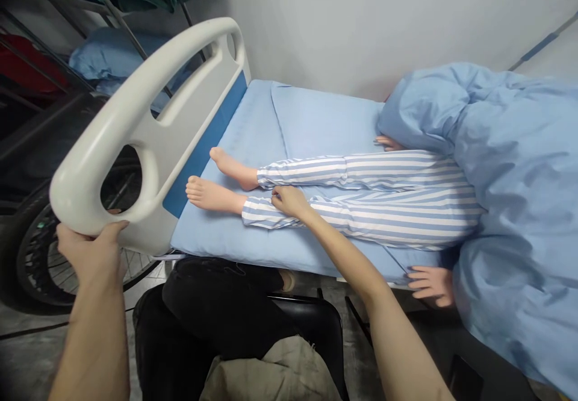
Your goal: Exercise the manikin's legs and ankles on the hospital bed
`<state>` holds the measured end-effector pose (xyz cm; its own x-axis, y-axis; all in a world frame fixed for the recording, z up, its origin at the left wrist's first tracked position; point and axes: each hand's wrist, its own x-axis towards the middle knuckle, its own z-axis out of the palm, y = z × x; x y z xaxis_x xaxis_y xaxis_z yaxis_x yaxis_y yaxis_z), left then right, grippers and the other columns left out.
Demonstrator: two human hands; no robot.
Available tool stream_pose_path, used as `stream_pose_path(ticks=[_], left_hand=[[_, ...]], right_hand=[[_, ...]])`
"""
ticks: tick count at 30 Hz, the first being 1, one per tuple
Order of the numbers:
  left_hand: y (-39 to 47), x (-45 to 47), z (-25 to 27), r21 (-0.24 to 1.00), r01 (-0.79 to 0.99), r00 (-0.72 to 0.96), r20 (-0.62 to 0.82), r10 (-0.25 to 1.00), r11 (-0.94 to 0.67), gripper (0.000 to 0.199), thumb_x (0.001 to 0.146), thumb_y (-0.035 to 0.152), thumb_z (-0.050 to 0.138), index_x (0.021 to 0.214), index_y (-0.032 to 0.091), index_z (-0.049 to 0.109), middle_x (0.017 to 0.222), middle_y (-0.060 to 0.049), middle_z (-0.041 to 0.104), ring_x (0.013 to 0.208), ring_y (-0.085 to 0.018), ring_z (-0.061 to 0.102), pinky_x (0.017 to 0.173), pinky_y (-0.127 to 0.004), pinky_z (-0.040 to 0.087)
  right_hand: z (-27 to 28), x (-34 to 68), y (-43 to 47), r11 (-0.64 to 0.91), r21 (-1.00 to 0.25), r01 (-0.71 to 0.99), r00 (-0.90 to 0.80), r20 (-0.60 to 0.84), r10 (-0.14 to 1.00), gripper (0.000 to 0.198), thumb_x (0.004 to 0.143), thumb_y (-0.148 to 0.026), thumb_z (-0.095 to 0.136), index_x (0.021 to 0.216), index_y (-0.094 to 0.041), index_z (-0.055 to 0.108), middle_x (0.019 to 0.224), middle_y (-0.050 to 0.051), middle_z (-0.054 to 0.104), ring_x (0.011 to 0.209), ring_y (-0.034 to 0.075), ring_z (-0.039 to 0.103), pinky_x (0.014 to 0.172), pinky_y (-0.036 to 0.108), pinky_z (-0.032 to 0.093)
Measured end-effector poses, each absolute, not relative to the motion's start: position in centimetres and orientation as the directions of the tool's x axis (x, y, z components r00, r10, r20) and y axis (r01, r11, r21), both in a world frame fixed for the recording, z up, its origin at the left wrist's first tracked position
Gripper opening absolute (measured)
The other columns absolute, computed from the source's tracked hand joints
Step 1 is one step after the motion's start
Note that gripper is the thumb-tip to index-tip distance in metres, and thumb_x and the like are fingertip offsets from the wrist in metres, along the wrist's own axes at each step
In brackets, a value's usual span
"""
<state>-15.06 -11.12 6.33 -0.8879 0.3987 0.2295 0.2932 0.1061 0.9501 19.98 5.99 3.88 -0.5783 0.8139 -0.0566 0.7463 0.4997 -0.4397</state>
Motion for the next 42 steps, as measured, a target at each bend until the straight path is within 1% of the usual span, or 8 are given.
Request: stream_pose_path(ticks=[9, 14, 18, 23, 29, 32, 37, 42], left_hand=[[-13.5, -5.7, 4.1, 0.776, 0.618, -0.778, 0.580, 0.241, 0.125, 0.073, 0.067, 0.014, 0.062, 0.133, 0.036, 0.043, 0.145, -0.004, 0.042, 0.134, -0.027, 0.043, 0.108, -0.049, 0.046], [-10.4, 1.6, 4.9, 0.667, 0.711, -0.482, 0.693, 0.536, -0.223, 0.051, 0.072, 0.015, 0.061, 0.122, 0.021, 0.051, 0.126, -0.012, 0.055, 0.122, -0.028, 0.056, 0.103, -0.049, 0.049], [-4.6, 5.1, 5.7, 0.837, 0.464, -0.459, 0.507, 0.730, -0.290, 0.040, 0.075, 0.013, 0.058, 0.114, 0.021, 0.056, 0.120, -0.011, 0.061, 0.118, -0.024, 0.059, 0.103, -0.043, 0.050], [2.5, 5.1, 4.1, 0.975, -0.217, -0.678, -0.122, 0.725, -0.039, 0.031, 0.072, 0.009, 0.059, 0.100, 0.020, 0.053, 0.104, -0.007, 0.065, 0.099, -0.018, 0.066, 0.091, -0.033, 0.054], [4.4, 4.4, 1.7, 0.991, -0.119, -0.669, -0.032, 0.742, -0.065, 0.020, 0.075, 0.007, 0.060, 0.091, 0.019, 0.056, 0.093, -0.003, 0.066, 0.089, -0.015, 0.065, 0.088, -0.029, 0.052], [4.3, 4.6, 1.4, 0.997, -0.059, -0.631, 0.008, 0.776, -0.058, 0.015, 0.078, 0.011, 0.062, 0.089, 0.020, 0.057, 0.091, -0.002, 0.066, 0.083, -0.015, 0.065, 0.082, -0.028, 0.052], [8.7, 6.5, 3.9, 0.989, 0.050, -0.462, 0.148, 0.874, -0.141, 0.010, 0.081, 0.012, 0.058, 0.076, 0.020, 0.055, 0.074, 0.002, 0.060, 0.074, -0.012, 0.060, 0.075, -0.023, 0.047], [15.1, 8.0, 5.4, 0.961, 0.228, -0.365, 0.233, 0.901, -0.156, 0.020, 0.083, 0.016, 0.059, 0.067, 0.020, 0.047, 0.064, 0.002, 0.047, 0.075, -0.014, 0.055, 0.075, -0.025, 0.042]], right_hand=[[5.6, 16.4, 12.1, 0.612, -0.435, 0.660, -0.612, 0.161, 0.774, 0.040, 0.087, -0.027, 0.054, 0.123, -0.013, 0.065, 0.121, 0.013, 0.068, 0.113, 0.027, 0.061, 0.094, 0.034, 0.044], [5.4, 12.7, 13.8, 0.678, -0.397, 0.619, -0.761, -0.092, 0.642, 0.059, 0.079, -0.039, 0.067, 0.133, -0.016, 0.057, 0.126, 0.013, 0.066, 0.108, 0.029, 0.063, 0.087, 0.035, 0.047], [4.0, 11.0, 12.9, 0.641, -0.286, 0.712, -0.693, -0.139, 0.707, 0.056, 0.081, -0.046, 0.067, 0.125, -0.014, 0.057, 0.122, 0.016, 0.066, 0.107, 0.031, 0.063, 0.090, 0.039, 0.045], [2.6, 10.6, 12.1, 0.642, -0.220, 0.734, -0.664, -0.035, 0.747, 0.044, 0.089, -0.042, 0.059, 0.122, -0.013, 0.058, 0.122, 0.019, 0.065, 0.115, 0.034, 0.060, 0.098, 0.044, 0.042], [3.1, 11.9, 13.9, 0.618, -0.576, 0.536, -0.719, 0.072, 0.691, 0.035, 0.080, -0.027, 0.061, 0.114, -0.018, 0.064, 0.115, 0.009, 0.070, 0.103, 0.024, 0.064, 0.089, 0.033, 0.046], [3.4, 13.9, 16.4, 0.530, -0.755, 0.387, -0.643, 0.191, 0.741, 0.010, 0.077, -0.022, 0.059, 0.083, -0.016, 0.064, 0.081, 0.002, 0.067, 0.077, 0.016, 0.059, 0.074, 0.026, 0.044], [2.0, 16.4, 19.6, 0.347, -0.861, 0.372, -0.230, 0.277, 0.933, 0.035, 0.084, -0.022, 0.055, 0.056, -0.022, 0.035, 0.055, -0.005, 0.028, 0.058, 0.011, 0.036, 0.062, 0.025, 0.036], [1.0, 16.6, 20.1, 0.297, -0.896, 0.331, -0.193, 0.243, 0.950, 0.036, 0.089, -0.024, 0.054, 0.058, -0.021, 0.035, 0.058, -0.005, 0.029, 0.061, 0.010, 0.036, 0.062, 0.024, 0.036]])
